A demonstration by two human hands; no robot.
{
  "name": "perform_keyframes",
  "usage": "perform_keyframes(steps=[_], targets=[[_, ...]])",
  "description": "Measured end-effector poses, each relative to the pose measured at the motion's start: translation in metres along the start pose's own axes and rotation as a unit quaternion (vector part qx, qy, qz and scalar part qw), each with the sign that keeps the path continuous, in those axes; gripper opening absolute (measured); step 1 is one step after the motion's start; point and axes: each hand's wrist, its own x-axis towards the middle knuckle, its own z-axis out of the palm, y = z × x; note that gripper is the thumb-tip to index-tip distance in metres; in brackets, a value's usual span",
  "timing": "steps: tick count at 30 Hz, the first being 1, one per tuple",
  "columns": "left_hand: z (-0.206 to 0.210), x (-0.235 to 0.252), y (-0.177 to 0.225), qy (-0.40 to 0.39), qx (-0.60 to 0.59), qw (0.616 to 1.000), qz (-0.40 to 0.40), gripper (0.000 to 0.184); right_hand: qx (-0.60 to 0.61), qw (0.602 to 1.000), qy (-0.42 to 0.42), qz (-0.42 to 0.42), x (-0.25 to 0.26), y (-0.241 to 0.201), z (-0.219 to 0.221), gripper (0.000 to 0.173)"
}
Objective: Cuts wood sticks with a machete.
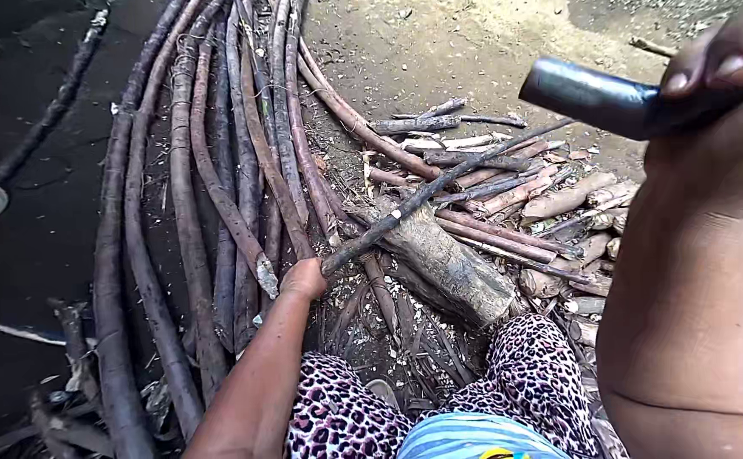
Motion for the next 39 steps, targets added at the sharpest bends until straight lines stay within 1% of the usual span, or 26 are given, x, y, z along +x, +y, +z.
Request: perform_keyframes(steps=[2, 3, 4, 5, 7, 8, 9, 12, 15, 16, 18, 19, 20, 21, 24, 26, 28, 29, 30, 32, 34, 35, 36, 37, 38, 39], targets=[[-0.002, 0.001, 0.0, 0.019, 0.015, 1.0, -0.014, 0.044, -0.095, 0.995, 0.006, 0.042, -0.034, 0.021, 0.005, 0.043], [-0.004, 0.0, 0.002, 0.028, 0.022, 0.999, -0.019, 0.043, -0.191, 0.976, -0.016, 0.101, -0.076, 0.033, 0.0, 0.042], [-0.006, 0.0, 0.003, 0.034, 0.027, 0.999, -0.023, 0.042, -0.296, 0.932, -0.064, 0.2, -0.131, 0.046, -0.013, 0.042], [-0.007, 0.0, 0.003, 0.038, 0.03, 0.998, -0.026, 0.041, -0.372, 0.855, -0.145, 0.331, -0.19, 0.059, -0.033, 0.043], [-0.005, 0.001, 0.002, 0.038, 0.029, 0.998, -0.027, 0.038, -0.402, 0.654, -0.297, 0.568, -0.263, 0.081, -0.063, 0.045], [-0.005, 0.001, 0.002, 0.038, 0.028, 0.999, -0.028, 0.036, -0.394, 0.577, -0.333, 0.633, -0.273, 0.088, -0.065, 0.043], [-0.007, 0.001, 0.002, 0.04, 0.026, 0.998, -0.028, 0.033, -0.377, 0.547, -0.341, 0.665, -0.273, 0.091, -0.064, 0.039], [-0.006, 0.0, 0.001, 0.056, 0.033, 0.997, -0.037, 0.031, -0.275, 0.559, -0.258, 0.739, -0.258, 0.083, -0.06, 0.03], [-0.01, 0.0, 0.0, 0.078, 0.042, 0.995, -0.053, 0.031, -0.142, 0.567, -0.167, 0.794, -0.252, 0.076, -0.052, 0.033], [-0.01, 0.0, -0.002, 0.094, 0.045, 0.993, -0.058, 0.03, -0.07, 0.561, -0.128, 0.815, -0.252, 0.073, -0.048, 0.037], [-0.008, 0.002, -0.002, 0.135, 0.044, 0.988, -0.066, 0.031, 0.125, 0.527, -0.034, 0.84, -0.251, 0.061, -0.037, 0.047], [-0.008, 0.003, -0.001, 0.146, 0.043, 0.986, -0.069, 0.032, 0.157, 0.523, -0.011, 0.837, -0.245, 0.056, -0.028, 0.048], [-0.009, 0.005, -0.001, 0.148, 0.043, 0.986, -0.07, 0.031, 0.113, 0.544, -0.028, 0.831, -0.235, 0.051, -0.02, 0.046], [-0.01, 0.007, -0.003, 0.137, 0.044, 0.987, -0.07, 0.029, 0.029, 0.58, -0.074, 0.811, -0.226, 0.046, -0.014, 0.04], [-0.019, 0.011, -0.004, 0.078, 0.045, 0.994, -0.063, 0.025, -0.16, 0.673, -0.218, 0.689, -0.198, 0.029, -0.006, 0.027], [-0.021, 0.011, -0.003, 0.059, 0.042, 0.995, -0.07, 0.025, -0.188, 0.765, -0.251, 0.563, -0.173, 0.014, -0.002, 0.022], [-0.023, 0.012, -0.001, 0.046, 0.037, 0.995, -0.081, 0.026, -0.156, 0.874, -0.249, 0.387, -0.143, 0.003, 0.006, 0.018], [-0.024, 0.013, 0.0, 0.045, 0.033, 0.995, -0.085, 0.026, -0.132, 0.917, -0.24, 0.29, -0.125, -0.001, 0.013, 0.018], [-0.024, 0.013, 0.0, 0.045, 0.031, 0.995, -0.087, 0.026, -0.113, 0.948, -0.223, 0.198, -0.107, -0.004, 0.022, 0.019], [-0.024, 0.014, 0.0, 0.046, 0.033, 0.995, -0.088, 0.025, -0.109, 0.98, -0.158, 0.045, -0.073, -0.005, 0.045, 0.016], [-0.023, 0.014, -0.001, 0.047, 0.036, 0.995, -0.085, 0.025, -0.101, 0.992, -0.061, -0.036, -0.062, 0.01, 0.063, 0.013], [-0.022, 0.013, -0.001, 0.046, 0.038, 0.995, -0.083, 0.024, -0.127, 0.991, -0.034, -0.033, -0.077, 0.021, 0.061, 0.016], [-0.022, 0.013, -0.002, 0.047, 0.039, 0.995, -0.081, 0.024, -0.186, 0.982, -0.038, 0.013, -0.11, 0.034, 0.049, 0.02], [-0.023, 0.013, -0.003, 0.049, 0.038, 0.995, -0.08, 0.023, -0.273, 0.955, -0.071, 0.096, -0.159, 0.05, 0.027, 0.025], [-0.024, 0.014, -0.005, 0.049, 0.032, 0.995, -0.075, 0.024, -0.371, 0.894, -0.132, 0.215, -0.219, 0.067, 0.0, 0.029], [-0.025, 0.013, -0.006, 0.045, 0.025, 0.996, -0.067, 0.026, -0.438, 0.797, -0.219, 0.352, -0.271, 0.079, -0.024, 0.034]])
